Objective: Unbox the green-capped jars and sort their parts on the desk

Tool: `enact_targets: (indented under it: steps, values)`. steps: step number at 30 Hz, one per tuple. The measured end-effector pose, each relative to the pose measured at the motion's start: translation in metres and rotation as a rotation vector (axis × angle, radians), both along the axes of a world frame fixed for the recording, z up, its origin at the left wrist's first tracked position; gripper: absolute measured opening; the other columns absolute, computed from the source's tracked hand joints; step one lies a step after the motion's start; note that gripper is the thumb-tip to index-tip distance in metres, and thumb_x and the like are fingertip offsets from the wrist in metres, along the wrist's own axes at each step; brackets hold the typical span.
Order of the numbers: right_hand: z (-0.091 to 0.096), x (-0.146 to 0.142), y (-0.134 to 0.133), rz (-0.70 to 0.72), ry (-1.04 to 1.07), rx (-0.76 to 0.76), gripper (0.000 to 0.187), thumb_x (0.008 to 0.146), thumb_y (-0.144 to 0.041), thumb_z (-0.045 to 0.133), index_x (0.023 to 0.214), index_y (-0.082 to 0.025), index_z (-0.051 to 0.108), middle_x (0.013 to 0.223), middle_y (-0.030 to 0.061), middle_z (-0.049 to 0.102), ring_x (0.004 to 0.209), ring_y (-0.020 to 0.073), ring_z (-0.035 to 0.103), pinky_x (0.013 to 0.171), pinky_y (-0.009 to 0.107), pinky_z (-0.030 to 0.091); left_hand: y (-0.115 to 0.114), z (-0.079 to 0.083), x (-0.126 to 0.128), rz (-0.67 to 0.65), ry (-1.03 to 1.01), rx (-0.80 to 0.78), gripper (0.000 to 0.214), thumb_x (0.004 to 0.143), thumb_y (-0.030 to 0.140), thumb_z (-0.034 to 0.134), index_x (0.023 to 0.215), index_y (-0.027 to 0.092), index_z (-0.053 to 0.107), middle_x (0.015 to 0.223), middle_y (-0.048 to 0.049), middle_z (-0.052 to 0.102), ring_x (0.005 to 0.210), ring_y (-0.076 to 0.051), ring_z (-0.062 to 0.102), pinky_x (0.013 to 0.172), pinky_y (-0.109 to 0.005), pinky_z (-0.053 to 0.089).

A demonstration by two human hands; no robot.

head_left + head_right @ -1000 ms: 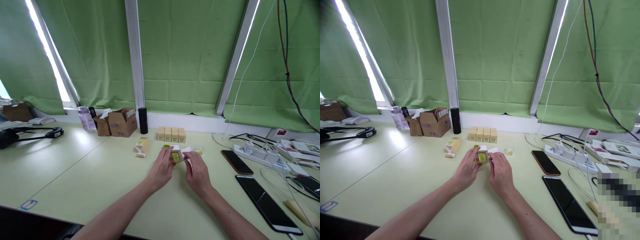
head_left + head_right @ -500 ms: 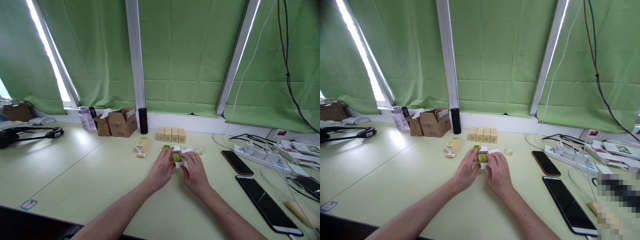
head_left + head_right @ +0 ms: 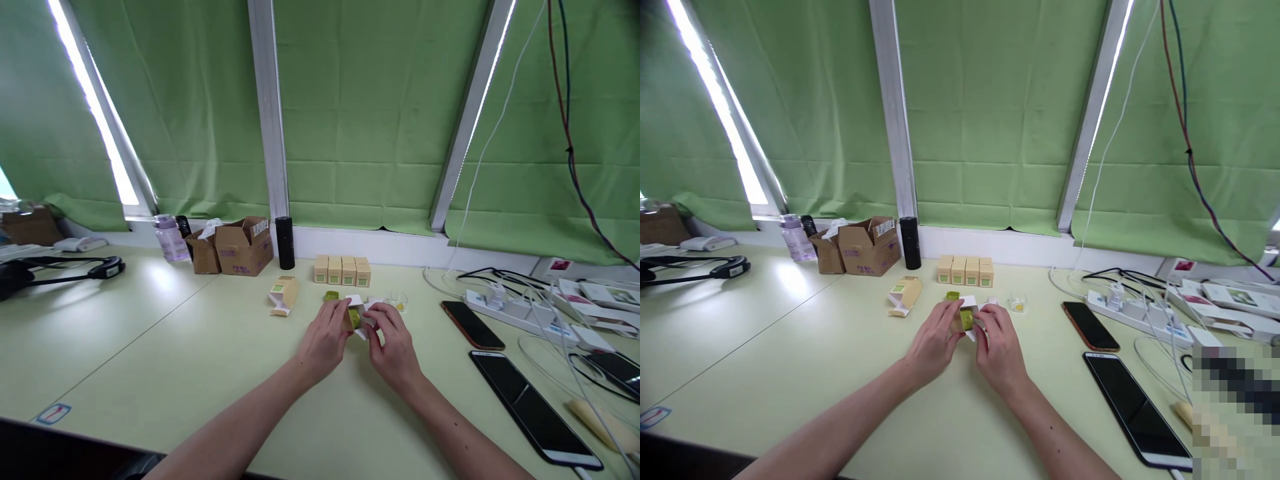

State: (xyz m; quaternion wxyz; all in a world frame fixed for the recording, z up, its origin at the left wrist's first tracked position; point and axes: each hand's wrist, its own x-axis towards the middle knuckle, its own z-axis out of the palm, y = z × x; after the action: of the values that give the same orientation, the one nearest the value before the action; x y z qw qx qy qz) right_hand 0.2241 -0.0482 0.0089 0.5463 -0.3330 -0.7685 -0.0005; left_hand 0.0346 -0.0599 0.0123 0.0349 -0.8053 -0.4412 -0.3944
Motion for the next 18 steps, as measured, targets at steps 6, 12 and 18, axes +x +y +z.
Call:
enact_targets:
  steps: [6, 12, 18]
  values:
    - [-0.007, -0.003, 0.0041, -0.013, 0.05, -0.15, 0.012, 0.099, -0.025, 0.057, 0.101, -0.022, 0.069, 0.122, 0.0135, 0.06, 0.1, 0.0255, 0.067, 0.077, 0.042, 0.064, -0.0048, 0.0021, 0.0031, 0.034, 0.133, 0.031, 0.069, 0.094, 0.011, 0.056, 0.156, 0.026, 0.027, 0.137, -0.0157, 0.057, 0.129, -0.033, 0.057, 0.09, -0.046, 0.062]
    - [-0.009, -0.0053, 0.0062, -0.008, 0.074, -0.239, 0.016, 0.099, -0.028, 0.057, 0.095, -0.021, 0.071, 0.112, 0.0119, 0.057, 0.094, 0.0243, 0.065, 0.073, 0.041, 0.062, -0.0064, 0.003, 0.0046, 0.042, 0.222, 0.043, 0.064, 0.094, 0.009, 0.051, 0.153, 0.024, 0.03, 0.134, -0.015, 0.06, 0.125, -0.032, 0.06, 0.08, -0.04, 0.062]
    - [-0.0062, -0.0055, 0.0063, 0.002, 0.135, -0.28, 0.019, 0.099, -0.028, 0.056, 0.084, -0.02, 0.064, 0.107, 0.0098, 0.058, 0.082, 0.0205, 0.064, 0.074, 0.041, 0.061, -0.0058, 0.0037, 0.005, 0.056, 0.233, 0.049, 0.064, 0.095, 0.01, 0.051, 0.153, 0.024, 0.03, 0.133, -0.0157, 0.06, 0.124, -0.032, 0.06, 0.078, -0.04, 0.063]
